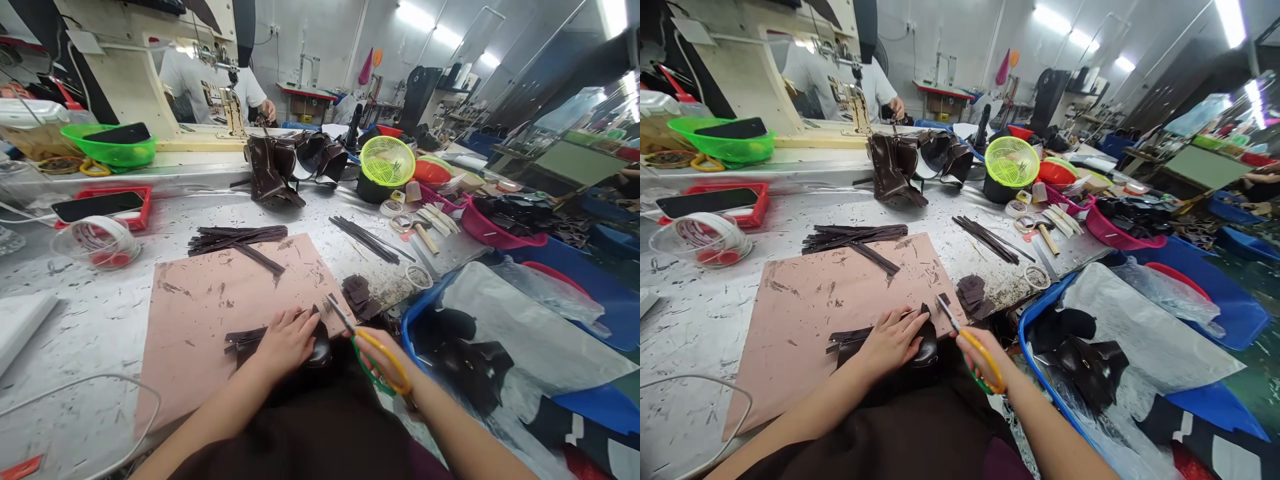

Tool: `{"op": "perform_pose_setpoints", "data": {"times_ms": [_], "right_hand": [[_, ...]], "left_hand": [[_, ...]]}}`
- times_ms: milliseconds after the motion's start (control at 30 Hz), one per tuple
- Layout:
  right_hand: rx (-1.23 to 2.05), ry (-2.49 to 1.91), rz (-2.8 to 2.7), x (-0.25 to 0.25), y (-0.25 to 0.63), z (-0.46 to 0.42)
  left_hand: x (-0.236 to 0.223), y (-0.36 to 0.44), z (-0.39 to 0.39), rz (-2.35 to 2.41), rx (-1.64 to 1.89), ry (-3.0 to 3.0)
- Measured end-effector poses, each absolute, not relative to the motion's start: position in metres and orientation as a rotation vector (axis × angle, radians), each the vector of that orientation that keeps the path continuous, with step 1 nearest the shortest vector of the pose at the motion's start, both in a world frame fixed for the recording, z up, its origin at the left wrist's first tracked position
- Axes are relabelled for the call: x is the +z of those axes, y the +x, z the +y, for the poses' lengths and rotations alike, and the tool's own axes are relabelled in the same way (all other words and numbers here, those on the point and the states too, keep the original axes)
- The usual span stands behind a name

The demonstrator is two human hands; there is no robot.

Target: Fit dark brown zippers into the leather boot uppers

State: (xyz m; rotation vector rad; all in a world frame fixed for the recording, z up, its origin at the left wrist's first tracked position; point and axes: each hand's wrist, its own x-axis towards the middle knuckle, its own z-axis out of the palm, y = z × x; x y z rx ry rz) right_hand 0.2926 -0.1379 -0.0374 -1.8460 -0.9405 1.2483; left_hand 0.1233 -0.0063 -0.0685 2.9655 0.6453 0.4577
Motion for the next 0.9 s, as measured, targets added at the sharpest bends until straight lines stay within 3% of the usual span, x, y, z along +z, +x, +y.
{"op": "perform_pose_setpoints", "data": {"times_ms": [133, 233, 367, 467, 667, 900], "right_hand": [[0.972, -2.221, -1.022, -0.028, 0.336, -0.144], [0.412, -2.612, -1.321, -0.043, 0.347, -0.15], [-0.153, -2.685, -1.654, -0.074, 0.338, -0.169], [-0.159, -2.615, -1.671, -0.087, 0.336, -0.184], [0.156, -2.613, -1.288, -0.073, 0.386, -0.156], [-0.027, -2.577, -1.476, -0.047, 0.424, -0.088]], "left_hand": [[-0.065, 0.124, -0.002, 0.609, 0.321, 2.944], [-0.064, 0.125, -0.001, 0.621, 0.212, 2.94], [-0.059, 0.13, -0.003, 0.85, 0.113, 2.888], [-0.048, 0.136, -0.001, 1.049, 0.023, 2.709], [-0.035, 0.149, 0.023, 1.126, -0.143, 2.232], [-0.04, 0.145, 0.025, 1.014, -0.04, 2.052]]}}
